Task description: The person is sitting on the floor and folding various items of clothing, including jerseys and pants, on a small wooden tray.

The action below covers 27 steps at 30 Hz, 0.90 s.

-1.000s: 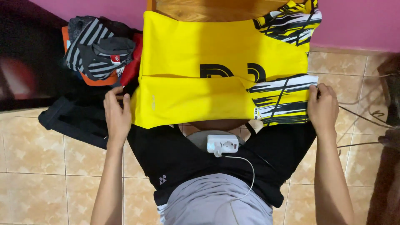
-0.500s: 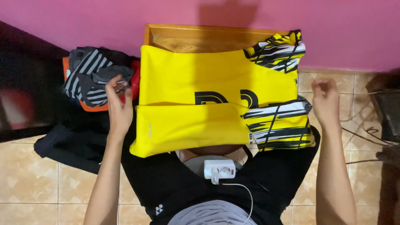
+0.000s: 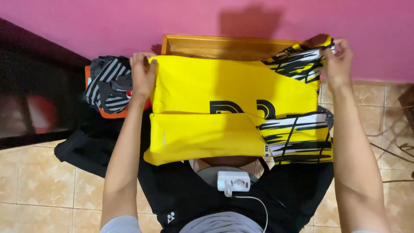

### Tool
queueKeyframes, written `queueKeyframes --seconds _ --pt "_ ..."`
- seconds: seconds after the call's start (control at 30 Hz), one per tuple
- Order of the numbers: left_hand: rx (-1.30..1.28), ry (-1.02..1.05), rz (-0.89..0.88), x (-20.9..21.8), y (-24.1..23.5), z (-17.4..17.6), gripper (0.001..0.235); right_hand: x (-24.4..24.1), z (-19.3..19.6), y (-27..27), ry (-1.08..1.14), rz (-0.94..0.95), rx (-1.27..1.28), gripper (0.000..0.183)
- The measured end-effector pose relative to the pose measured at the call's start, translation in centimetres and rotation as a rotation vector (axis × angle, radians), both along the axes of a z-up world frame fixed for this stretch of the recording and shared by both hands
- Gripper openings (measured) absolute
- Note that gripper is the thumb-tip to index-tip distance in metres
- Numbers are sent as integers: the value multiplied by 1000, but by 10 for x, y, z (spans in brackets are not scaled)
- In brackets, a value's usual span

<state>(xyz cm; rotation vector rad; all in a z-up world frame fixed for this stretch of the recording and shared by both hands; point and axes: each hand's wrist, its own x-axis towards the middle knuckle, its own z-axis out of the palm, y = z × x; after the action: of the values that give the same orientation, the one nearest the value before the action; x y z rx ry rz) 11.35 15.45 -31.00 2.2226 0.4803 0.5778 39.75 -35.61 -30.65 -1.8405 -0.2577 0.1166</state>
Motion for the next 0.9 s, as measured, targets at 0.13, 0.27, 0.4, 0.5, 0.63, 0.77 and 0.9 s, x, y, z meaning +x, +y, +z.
queueKeyframes --seconds 0.13,0.27,0.4,0.5,0.63,0.77,0.9 --pt "191 -70 -92 -67 -31 63 7 -75 68 -31 15 0 -71 25" --pt "712 185 -121 -166 -62 63 24 -155 84 -68 157 -28 -170 37" --pt "676 177 -119 -215 -75 29 14 -194 29 -96 361 -18 -170 19" --pt "586 176 -135 -220 -86 38 12 -189 14 -110 234 -68 -230 12" --pt "661 72 -127 -224 -95 43 10 -187 47 -89 174 -82 -184 6" --pt "493 201 -134 -221 -98 45 14 -158 23 -79 143 34 85 9" --pt "218 90 -156 -222 -93 42 9 -155 55 -77 552 284 531 43"
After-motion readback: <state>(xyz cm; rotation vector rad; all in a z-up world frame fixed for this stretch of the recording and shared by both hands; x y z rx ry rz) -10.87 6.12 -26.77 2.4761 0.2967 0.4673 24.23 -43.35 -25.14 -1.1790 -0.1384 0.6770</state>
